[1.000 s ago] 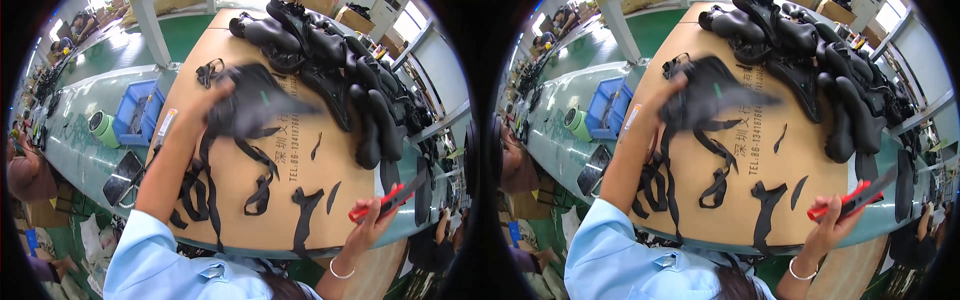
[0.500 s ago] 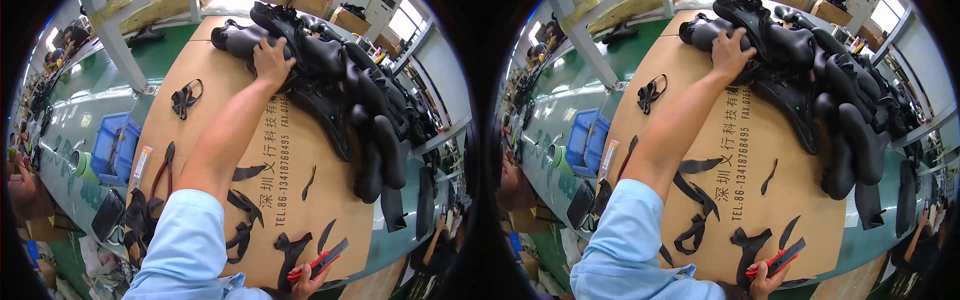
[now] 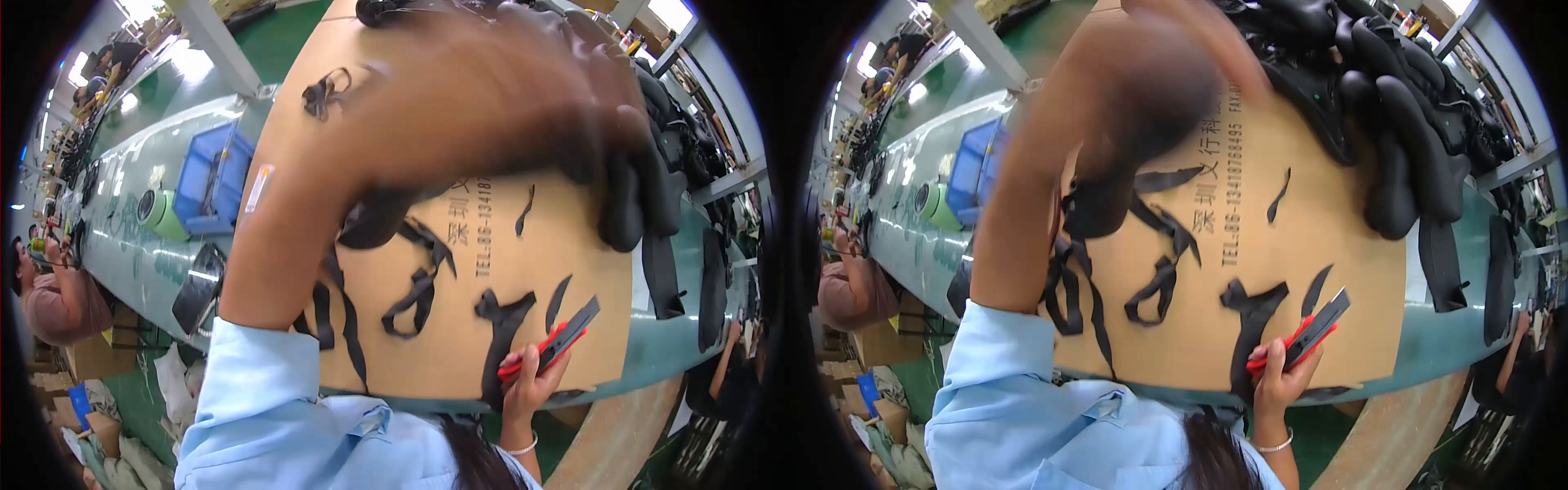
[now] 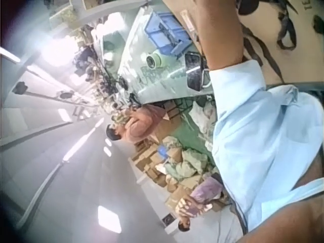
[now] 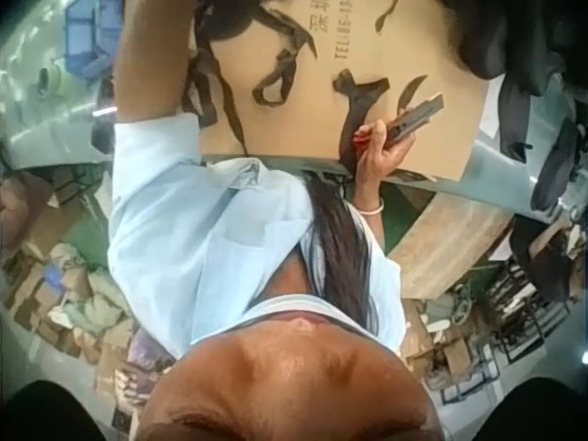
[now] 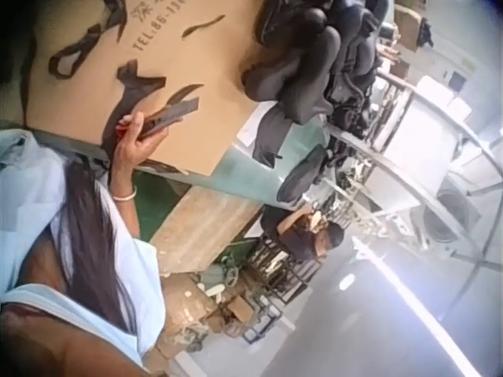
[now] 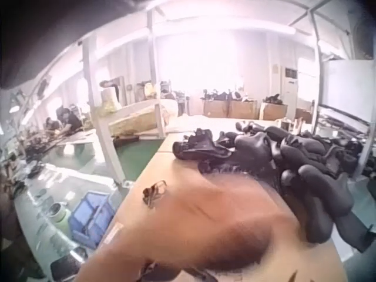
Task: Trimming excess material from bicycle seats using a utility knife.
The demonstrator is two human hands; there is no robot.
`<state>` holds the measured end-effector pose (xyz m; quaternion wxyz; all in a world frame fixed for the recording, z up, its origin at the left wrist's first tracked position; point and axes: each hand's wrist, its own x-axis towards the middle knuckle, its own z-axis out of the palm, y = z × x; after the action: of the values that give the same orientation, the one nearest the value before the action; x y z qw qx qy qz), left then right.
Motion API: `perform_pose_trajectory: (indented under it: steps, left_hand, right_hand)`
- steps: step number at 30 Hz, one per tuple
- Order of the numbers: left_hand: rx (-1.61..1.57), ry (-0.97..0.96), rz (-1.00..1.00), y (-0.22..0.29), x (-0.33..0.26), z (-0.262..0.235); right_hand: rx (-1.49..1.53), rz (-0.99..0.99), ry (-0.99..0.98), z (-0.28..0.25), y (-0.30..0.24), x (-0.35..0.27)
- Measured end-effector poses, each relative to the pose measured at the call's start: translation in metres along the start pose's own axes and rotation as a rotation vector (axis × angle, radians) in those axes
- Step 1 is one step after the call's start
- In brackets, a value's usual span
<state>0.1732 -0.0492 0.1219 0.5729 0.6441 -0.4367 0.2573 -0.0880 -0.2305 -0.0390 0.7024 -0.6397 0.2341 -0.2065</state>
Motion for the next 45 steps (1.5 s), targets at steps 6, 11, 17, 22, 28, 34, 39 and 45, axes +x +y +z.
perform_pose_trajectory:
  steps: [6,11,17,22,28,34,39,45]
  left_hand:
    - [-0.121,-0.921,0.092,0.066,-0.17,0.105]
    - [0.298,-0.377,-0.249,0.104,-0.18,0.089]
    - [0.618,-0.356,-0.704,0.089,-0.174,0.078]
    - [0.377,-0.421,-0.819,0.094,-0.175,0.065]
    - [0.078,-0.423,-1.14,0.087,-0.162,0.055]
    - [0.126,-0.485,-0.824,0.079,-0.175,0.051]
    - [0.172,-0.475,-0.867,0.09,-0.174,0.057]
    - [0.08,-0.354,-0.906,0.086,-0.18,0.048]
  right_hand:
    - [0.076,0.019,-0.015,-0.003,-0.011,-0.002]
    - [-0.064,0.137,-0.111,-0.018,-0.031,-0.011]
    - [-0.293,0.065,-0.1,-0.012,-0.05,-0.021]
    - [-0.591,-0.11,-0.258,-0.012,-0.057,-0.032]
    - [-0.78,-0.274,-0.361,0.04,-0.071,-0.027]
    - [-0.907,-0.443,-0.279,0.048,-0.054,-0.016]
    - [-0.594,-0.183,-0.288,0.051,-0.057,-0.026]
    - [-0.668,-0.41,-0.401,0.014,-0.067,-0.015]
